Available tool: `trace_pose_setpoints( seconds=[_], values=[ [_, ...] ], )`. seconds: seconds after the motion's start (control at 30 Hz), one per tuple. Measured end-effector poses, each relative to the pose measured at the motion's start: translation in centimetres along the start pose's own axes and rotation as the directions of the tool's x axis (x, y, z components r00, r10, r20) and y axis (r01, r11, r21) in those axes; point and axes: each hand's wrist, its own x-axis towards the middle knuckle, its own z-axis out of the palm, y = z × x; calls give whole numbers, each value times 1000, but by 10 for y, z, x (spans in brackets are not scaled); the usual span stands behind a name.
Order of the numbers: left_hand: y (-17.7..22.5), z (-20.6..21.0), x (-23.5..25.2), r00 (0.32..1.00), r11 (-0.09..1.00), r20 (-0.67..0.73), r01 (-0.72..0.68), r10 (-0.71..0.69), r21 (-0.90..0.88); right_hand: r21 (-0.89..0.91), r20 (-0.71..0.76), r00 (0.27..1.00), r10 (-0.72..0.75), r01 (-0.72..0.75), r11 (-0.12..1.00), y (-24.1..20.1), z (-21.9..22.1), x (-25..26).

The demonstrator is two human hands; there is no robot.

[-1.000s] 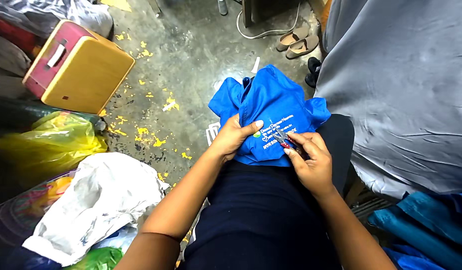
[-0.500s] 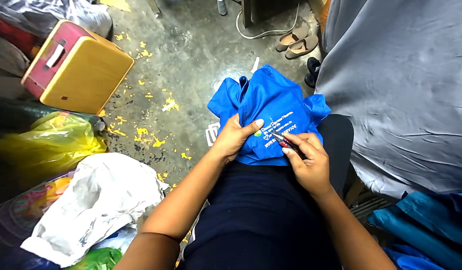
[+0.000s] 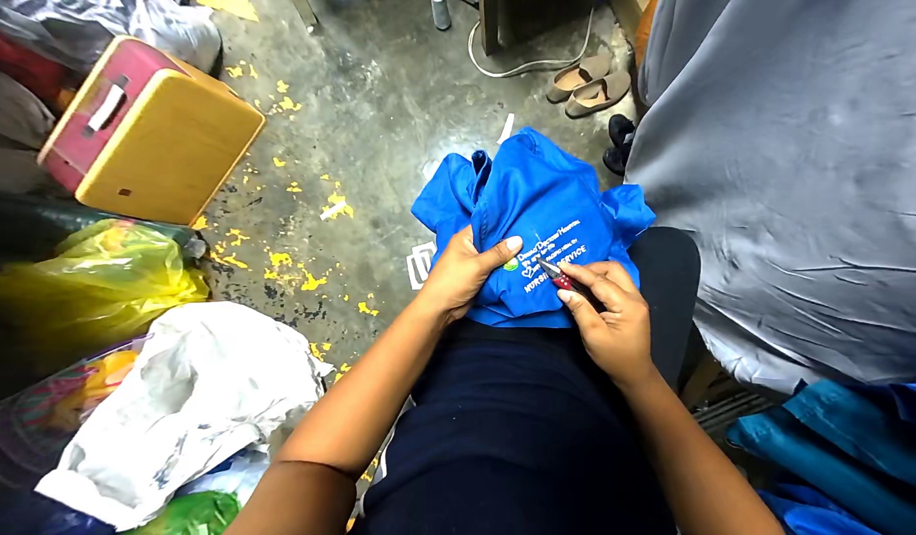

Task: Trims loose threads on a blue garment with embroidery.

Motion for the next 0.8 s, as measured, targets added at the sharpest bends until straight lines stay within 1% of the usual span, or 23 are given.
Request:
trace_pose_setpoints(
  seconds=[0.17,0.23,0.37,0.8],
  values=[
    [1,0,0,1000,1000,-5,-7,7,-26,56,-65,998,16,-12,998,-1,4,-2],
    [1,-1,0,1000,1000,-5,-8,8,-28,64,-49,999,20,-17,998,-1,3,-2],
    [0,0,0,1000,1000,-11,-2,2,-29,23,-19,1000,11,-10,1000,-1,1,-3],
    [-2,-1,-1,1000,999,-12,-4,4,-39,-4,-20,999,-33,33,999,0,2,-4]
  ],
)
